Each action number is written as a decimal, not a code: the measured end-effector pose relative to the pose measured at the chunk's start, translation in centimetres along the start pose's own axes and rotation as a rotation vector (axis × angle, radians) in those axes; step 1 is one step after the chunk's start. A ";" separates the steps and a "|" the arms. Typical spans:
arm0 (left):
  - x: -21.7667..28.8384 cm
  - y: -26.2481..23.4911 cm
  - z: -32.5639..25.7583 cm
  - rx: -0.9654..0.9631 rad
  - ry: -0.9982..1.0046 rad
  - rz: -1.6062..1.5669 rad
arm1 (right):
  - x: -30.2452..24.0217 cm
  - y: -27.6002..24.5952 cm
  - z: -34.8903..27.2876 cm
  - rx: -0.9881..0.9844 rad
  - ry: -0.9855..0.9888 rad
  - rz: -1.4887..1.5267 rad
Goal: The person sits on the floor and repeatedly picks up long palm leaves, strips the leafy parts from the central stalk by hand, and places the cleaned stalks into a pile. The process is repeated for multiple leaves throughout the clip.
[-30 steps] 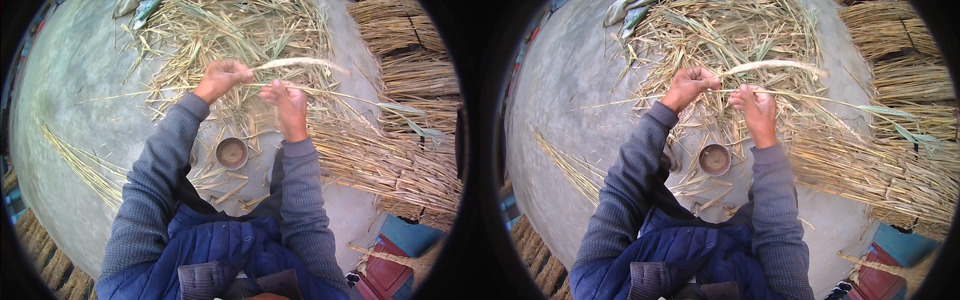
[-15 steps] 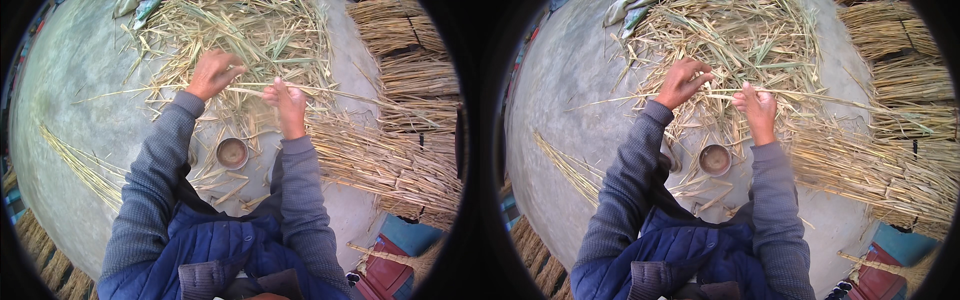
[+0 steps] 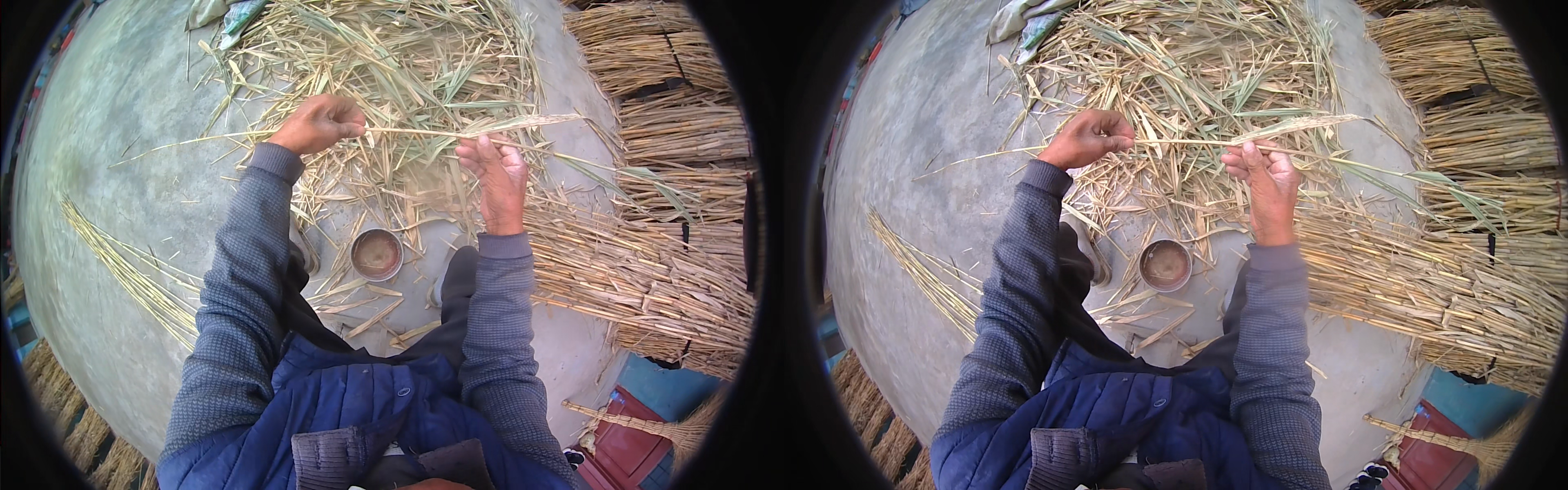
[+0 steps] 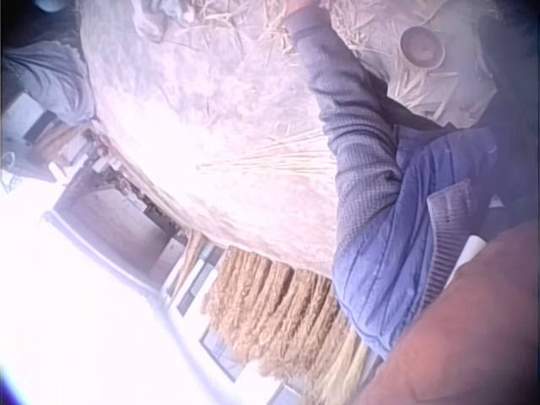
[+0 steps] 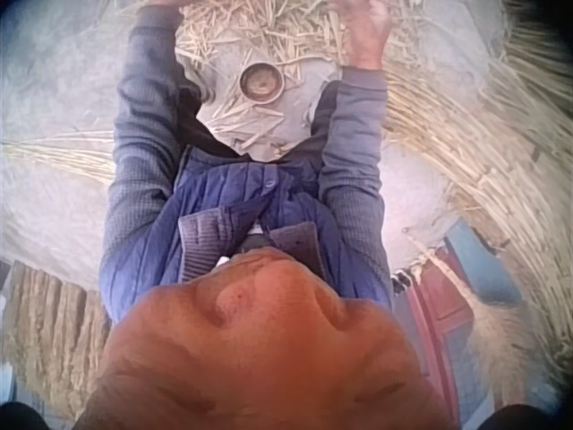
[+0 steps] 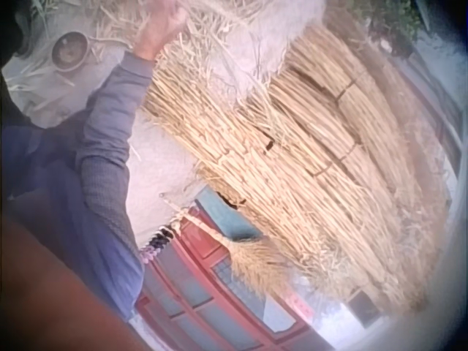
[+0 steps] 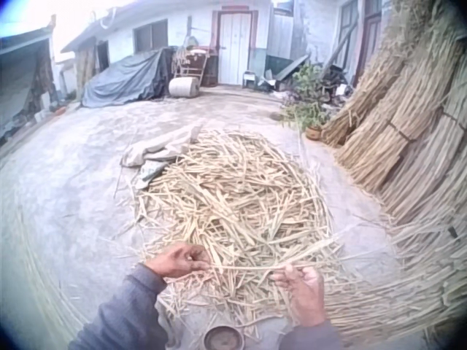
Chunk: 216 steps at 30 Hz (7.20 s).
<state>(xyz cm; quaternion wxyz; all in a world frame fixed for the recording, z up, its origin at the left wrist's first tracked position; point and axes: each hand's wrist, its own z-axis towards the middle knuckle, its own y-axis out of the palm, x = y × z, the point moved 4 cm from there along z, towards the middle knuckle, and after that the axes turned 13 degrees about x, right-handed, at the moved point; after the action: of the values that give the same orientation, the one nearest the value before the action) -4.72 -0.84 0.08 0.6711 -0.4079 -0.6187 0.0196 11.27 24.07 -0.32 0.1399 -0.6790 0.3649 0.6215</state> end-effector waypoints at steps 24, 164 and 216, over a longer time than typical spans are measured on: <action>1.3 0.5 0.5 0.612 0.453 0.588 | 2.7 1.5 -0.7 0.012 0.070 -0.129; 1.7 2.1 -0.1 -0.041 0.091 -0.135 | 0.5 1.5 -0.7 0.025 -0.072 0.065; 4.3 6.9 -0.5 0.108 0.198 -0.189 | 1.3 3.1 -1.7 0.001 -0.055 -0.129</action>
<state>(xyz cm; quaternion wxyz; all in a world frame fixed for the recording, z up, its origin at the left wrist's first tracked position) 0.05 5.78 -0.28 0.7488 -0.3109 -0.5832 -0.0508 10.35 20.39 -0.46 0.1901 -0.6837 0.3168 0.6293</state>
